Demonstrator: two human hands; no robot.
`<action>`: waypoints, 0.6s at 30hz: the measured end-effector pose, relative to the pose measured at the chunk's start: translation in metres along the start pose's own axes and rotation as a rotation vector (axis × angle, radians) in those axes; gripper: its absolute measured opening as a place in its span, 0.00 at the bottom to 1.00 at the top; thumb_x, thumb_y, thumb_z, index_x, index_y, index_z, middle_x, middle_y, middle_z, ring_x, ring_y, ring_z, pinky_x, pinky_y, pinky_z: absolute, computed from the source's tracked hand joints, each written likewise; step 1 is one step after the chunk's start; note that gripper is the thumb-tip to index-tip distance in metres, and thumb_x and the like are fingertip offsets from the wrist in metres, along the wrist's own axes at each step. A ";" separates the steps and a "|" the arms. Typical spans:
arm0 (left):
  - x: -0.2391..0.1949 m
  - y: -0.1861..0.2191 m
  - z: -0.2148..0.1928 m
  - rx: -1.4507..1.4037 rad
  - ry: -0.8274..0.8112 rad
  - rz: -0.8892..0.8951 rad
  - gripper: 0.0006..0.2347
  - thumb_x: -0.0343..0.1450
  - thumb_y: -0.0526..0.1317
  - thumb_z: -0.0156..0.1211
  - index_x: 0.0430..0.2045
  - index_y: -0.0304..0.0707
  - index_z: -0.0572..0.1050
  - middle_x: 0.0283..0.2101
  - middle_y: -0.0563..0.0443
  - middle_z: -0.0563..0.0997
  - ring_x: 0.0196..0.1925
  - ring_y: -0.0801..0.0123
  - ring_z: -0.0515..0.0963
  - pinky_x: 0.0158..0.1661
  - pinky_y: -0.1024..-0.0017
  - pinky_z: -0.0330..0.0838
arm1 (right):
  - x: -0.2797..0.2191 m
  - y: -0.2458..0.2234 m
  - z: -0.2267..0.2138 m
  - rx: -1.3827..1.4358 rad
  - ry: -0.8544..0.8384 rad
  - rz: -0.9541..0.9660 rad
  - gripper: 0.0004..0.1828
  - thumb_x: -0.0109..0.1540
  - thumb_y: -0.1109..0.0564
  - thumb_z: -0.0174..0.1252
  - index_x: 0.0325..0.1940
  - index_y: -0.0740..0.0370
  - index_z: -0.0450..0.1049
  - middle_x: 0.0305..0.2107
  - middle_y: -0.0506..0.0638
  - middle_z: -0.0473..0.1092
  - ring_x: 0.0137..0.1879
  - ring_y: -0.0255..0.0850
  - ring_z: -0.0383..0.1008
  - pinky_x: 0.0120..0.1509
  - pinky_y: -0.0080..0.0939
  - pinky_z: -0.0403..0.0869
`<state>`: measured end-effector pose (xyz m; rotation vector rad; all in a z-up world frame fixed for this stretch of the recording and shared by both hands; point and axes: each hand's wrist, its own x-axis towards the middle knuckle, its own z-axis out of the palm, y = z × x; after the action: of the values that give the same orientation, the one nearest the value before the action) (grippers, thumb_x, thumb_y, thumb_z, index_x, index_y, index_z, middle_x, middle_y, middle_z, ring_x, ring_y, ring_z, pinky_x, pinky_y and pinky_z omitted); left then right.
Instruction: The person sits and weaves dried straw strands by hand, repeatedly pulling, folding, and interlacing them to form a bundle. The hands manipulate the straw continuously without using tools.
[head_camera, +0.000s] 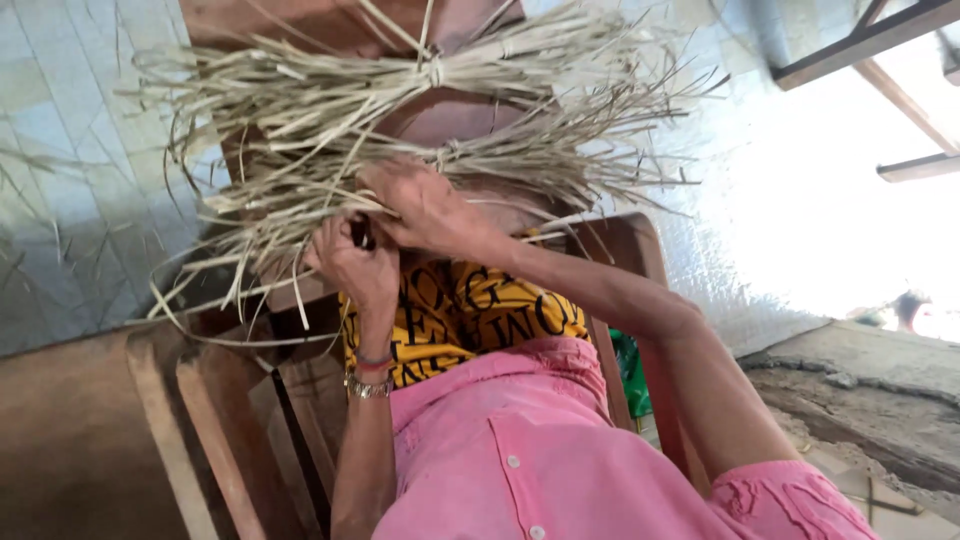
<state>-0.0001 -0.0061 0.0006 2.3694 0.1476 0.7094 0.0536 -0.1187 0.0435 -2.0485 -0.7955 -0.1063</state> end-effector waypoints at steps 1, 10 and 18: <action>0.005 0.011 -0.007 -0.019 -0.014 -0.017 0.05 0.56 0.36 0.54 0.20 0.39 0.66 0.22 0.54 0.64 0.30 0.61 0.67 0.41 0.68 0.53 | -0.001 0.005 0.003 -0.121 0.015 -0.048 0.10 0.45 0.63 0.55 0.28 0.66 0.62 0.21 0.59 0.64 0.32 0.57 0.67 0.35 0.51 0.66; -0.005 -0.012 0.008 -0.086 -0.012 -0.041 0.04 0.58 0.35 0.54 0.19 0.38 0.66 0.22 0.52 0.66 0.28 0.60 0.66 0.41 0.68 0.52 | -0.004 0.015 0.016 -0.322 -0.015 -0.005 0.08 0.46 0.59 0.53 0.28 0.60 0.64 0.22 0.53 0.63 0.33 0.53 0.66 0.35 0.47 0.65; -0.006 -0.019 0.012 -0.035 0.046 0.022 0.04 0.59 0.35 0.57 0.21 0.36 0.70 0.23 0.48 0.69 0.28 0.56 0.69 0.39 0.66 0.56 | 0.000 0.015 0.012 -0.300 -0.013 0.007 0.11 0.46 0.57 0.57 0.29 0.59 0.63 0.24 0.52 0.62 0.35 0.51 0.65 0.36 0.46 0.64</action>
<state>0.0020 0.0001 -0.0213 2.3260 0.1280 0.7719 0.0601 -0.1148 0.0253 -2.3350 -0.8195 -0.2203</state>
